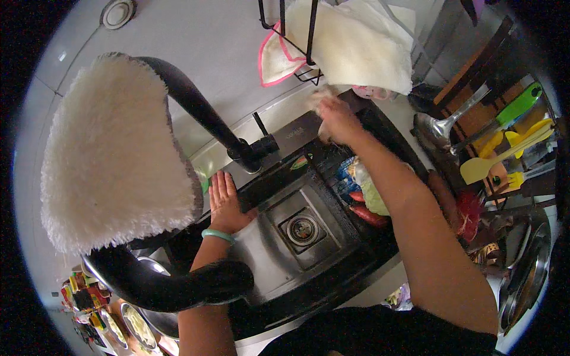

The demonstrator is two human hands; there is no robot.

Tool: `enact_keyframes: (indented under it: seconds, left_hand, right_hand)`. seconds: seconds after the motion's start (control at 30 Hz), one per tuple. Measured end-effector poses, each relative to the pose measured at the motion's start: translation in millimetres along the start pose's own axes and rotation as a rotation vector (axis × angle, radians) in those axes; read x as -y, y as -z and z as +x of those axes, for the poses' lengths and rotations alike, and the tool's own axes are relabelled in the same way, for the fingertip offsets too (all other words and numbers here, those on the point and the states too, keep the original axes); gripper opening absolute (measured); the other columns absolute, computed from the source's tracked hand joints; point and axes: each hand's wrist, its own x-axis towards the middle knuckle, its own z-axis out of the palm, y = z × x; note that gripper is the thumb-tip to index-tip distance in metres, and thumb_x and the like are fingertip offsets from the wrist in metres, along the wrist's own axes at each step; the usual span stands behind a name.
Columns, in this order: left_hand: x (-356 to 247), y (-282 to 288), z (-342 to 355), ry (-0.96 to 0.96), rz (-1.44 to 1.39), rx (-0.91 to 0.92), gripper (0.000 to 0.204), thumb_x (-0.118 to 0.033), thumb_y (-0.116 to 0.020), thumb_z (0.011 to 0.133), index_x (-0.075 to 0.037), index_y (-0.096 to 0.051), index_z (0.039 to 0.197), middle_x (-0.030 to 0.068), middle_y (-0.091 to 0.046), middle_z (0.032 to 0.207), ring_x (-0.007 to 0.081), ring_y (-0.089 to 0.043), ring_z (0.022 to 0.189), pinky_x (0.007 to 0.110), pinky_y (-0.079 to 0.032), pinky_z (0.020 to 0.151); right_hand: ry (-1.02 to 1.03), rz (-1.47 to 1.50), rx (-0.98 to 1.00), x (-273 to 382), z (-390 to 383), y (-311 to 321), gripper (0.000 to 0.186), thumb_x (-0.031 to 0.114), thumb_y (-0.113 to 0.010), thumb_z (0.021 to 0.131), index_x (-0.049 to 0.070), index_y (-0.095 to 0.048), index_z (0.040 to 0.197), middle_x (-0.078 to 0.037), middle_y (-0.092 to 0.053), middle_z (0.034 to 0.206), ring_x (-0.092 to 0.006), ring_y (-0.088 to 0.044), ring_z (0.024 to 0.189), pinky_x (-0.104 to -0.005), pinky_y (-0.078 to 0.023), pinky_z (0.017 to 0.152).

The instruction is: The person cleans the kitchen sink area using a cloth. They wipe the sink basin, faucet, and surrounding countertop, then rinse and wring the cloth under running water.

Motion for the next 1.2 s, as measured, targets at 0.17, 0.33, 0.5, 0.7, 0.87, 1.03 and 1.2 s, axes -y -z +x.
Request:
enact_keyframes:
  seconds: [0.17, 0.33, 0.5, 0.7, 0.87, 1.03, 1.2]
  left_hand:
    - [-8.3, 3.2, 5.7, -0.03, -0.092, 0.014, 0.117, -0.044, -0.075, 0.061, 0.007, -0.007, 0.141, 0.0262, -0.005, 0.148, 0.0392, -0.007, 0.139, 0.044, -0.014, 0.112]
    - [7.5, 0.2, -8.0, -0.015, -0.23, -0.013, 0.119, -0.046, -0.075, 0.061, 0.008, -0.004, 0.14, 0.0284, -0.004, 0.147, 0.0423, -0.008, 0.137, 0.044, -0.016, 0.111]
    - [2.4, -20.3, 7.4, -0.156, -0.13, -0.146, 0.117, -0.056, -0.07, 0.061, 0.009, -0.01, 0.137, 0.0296, -0.021, 0.143, 0.044, -0.021, 0.133, 0.05, -0.019, 0.109]
    - [5.8, 0.8, -4.9, 0.0, -0.21, 0.066, 0.116, -0.055, -0.07, 0.062, 0.008, -0.009, 0.138, 0.0294, -0.02, 0.143, 0.0441, -0.02, 0.133, 0.049, -0.018, 0.109]
    - [-9.8, 25.9, -3.7, 0.08, -0.235, 0.258, 0.119, -0.059, -0.071, 0.061, 0.01, -0.014, 0.138, 0.0284, -0.02, 0.144, 0.0439, -0.016, 0.135, 0.051, -0.014, 0.11]
    - [-10.7, 17.4, -2.0, 0.019, -0.246, 0.189, 0.119, -0.056, -0.073, 0.058, 0.01, -0.014, 0.138, 0.0284, -0.019, 0.144, 0.0438, -0.016, 0.135, 0.052, -0.014, 0.11]
    - [-3.2, 4.1, -3.4, -0.075, -0.15, 0.023, 0.118, -0.055, -0.074, 0.058, 0.01, -0.016, 0.138, 0.0287, -0.02, 0.144, 0.0448, -0.017, 0.134, 0.052, -0.014, 0.109]
  right_hand:
    - [-0.285, -0.173, -0.021, -10.0, 16.3, -19.6, 0.039, 0.015, -0.049, 0.084, -0.006, -0.053, 0.117, -0.02, -0.046, 0.131, -0.033, -0.039, 0.126, -0.0423, -0.029, 0.106]
    - [-0.133, -0.042, -0.138, 40.7, -32.7, -22.0, 0.038, 0.012, -0.047, 0.085, -0.006, -0.053, 0.117, -0.022, -0.047, 0.13, -0.0331, -0.039, 0.126, -0.0427, -0.029, 0.107]
    - [-0.181, -0.167, -0.025, -19.0, -2.2, -23.3, 0.041, 0.015, -0.047, 0.086, -0.005, -0.049, 0.122, -0.022, -0.042, 0.134, -0.0348, -0.035, 0.128, -0.045, -0.026, 0.108]
    - [-0.331, -0.31, -0.207, 28.0, -15.3, -33.5, 0.042, 0.015, -0.05, 0.084, -0.01, -0.051, 0.117, -0.023, -0.044, 0.131, -0.0392, -0.037, 0.124, -0.0444, -0.027, 0.107]
    - [-0.338, -0.383, -0.104, 24.2, -12.0, -6.9, 0.043, 0.017, -0.053, 0.081, -0.01, -0.053, 0.115, -0.026, -0.046, 0.126, -0.0389, -0.04, 0.12, -0.0468, -0.03, 0.103]
    - [-0.285, -0.416, 0.042, -7.2, -7.3, -8.0, 0.038, 0.019, -0.05, 0.087, -0.01, -0.054, 0.111, -0.025, -0.048, 0.121, -0.037, -0.043, 0.117, -0.0462, -0.032, 0.101]
    - [-0.345, -0.294, -0.252, -3.7, -27.9, -19.6, 0.032, 0.013, -0.054, 0.081, -0.011, -0.057, 0.103, -0.024, -0.052, 0.115, -0.0362, -0.045, 0.115, -0.0429, -0.031, 0.102]
